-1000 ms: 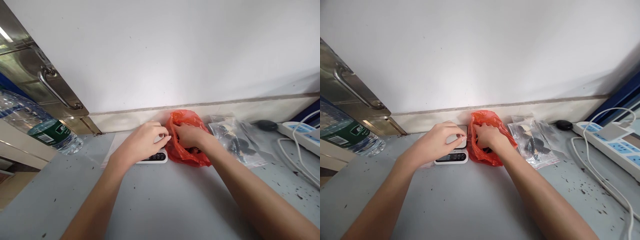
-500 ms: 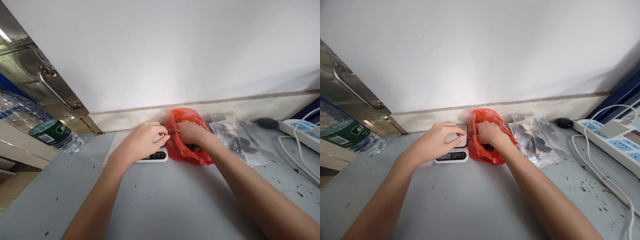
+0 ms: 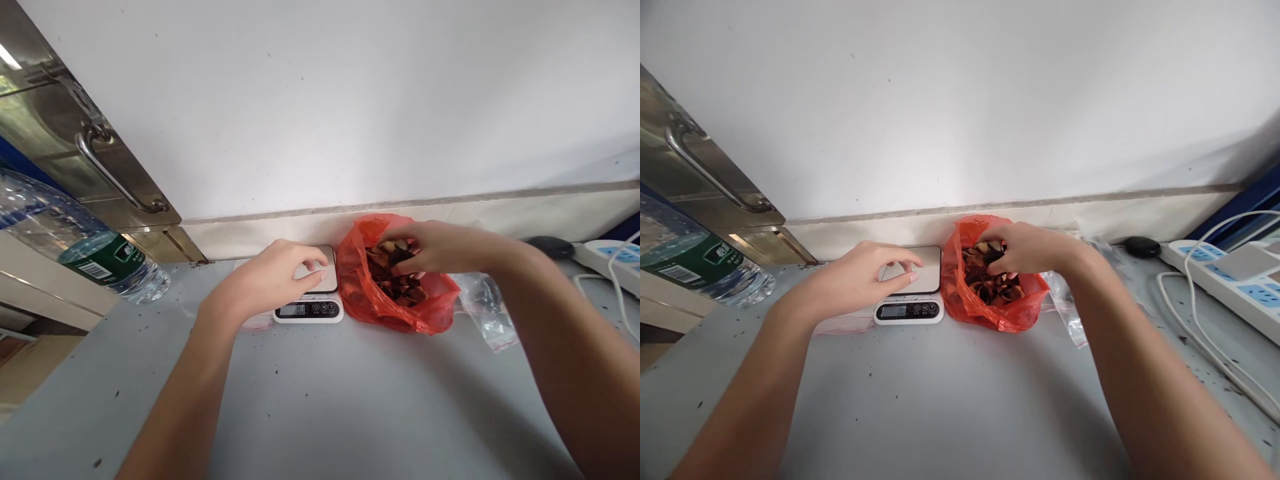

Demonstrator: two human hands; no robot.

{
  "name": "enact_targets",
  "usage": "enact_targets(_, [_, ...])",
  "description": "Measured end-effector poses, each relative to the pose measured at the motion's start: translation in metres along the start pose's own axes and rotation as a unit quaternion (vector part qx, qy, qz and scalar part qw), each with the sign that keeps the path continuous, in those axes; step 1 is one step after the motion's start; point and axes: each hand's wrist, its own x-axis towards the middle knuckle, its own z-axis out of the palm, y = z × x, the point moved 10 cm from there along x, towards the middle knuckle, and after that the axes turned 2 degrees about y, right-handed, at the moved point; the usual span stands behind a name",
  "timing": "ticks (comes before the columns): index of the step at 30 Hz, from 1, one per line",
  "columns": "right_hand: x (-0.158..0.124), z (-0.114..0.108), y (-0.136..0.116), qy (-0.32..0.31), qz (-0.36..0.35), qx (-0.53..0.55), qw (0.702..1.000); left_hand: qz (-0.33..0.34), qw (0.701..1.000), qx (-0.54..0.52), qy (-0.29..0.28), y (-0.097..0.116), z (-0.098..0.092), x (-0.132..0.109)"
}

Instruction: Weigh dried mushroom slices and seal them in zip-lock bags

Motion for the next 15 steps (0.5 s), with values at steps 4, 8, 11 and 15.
enact_targets(4, [-0.005, -0.007, 0.004, 0.002, -0.044, 0.057, 0.997, -0.025, 0.999, 0.015, -0.032, -0.010, 0.001, -0.001])
enact_targets(8, [-0.012, -0.015, -0.004, 0.013, -0.090, 0.119, 0.989, -0.049, 0.997, 0.017, -0.048, -0.021, 0.000, -0.003])
enact_targets(11, [-0.018, -0.024, -0.026, 0.027, -0.112, 0.196, 0.974, -0.077, 0.994, 0.022, -0.071, -0.034, -0.003, -0.009])
enact_targets(15, [-0.017, -0.027, -0.076, 0.049, -0.143, 0.216, 0.965, -0.126, 0.986, 0.028, -0.104, -0.059, -0.010, -0.020])
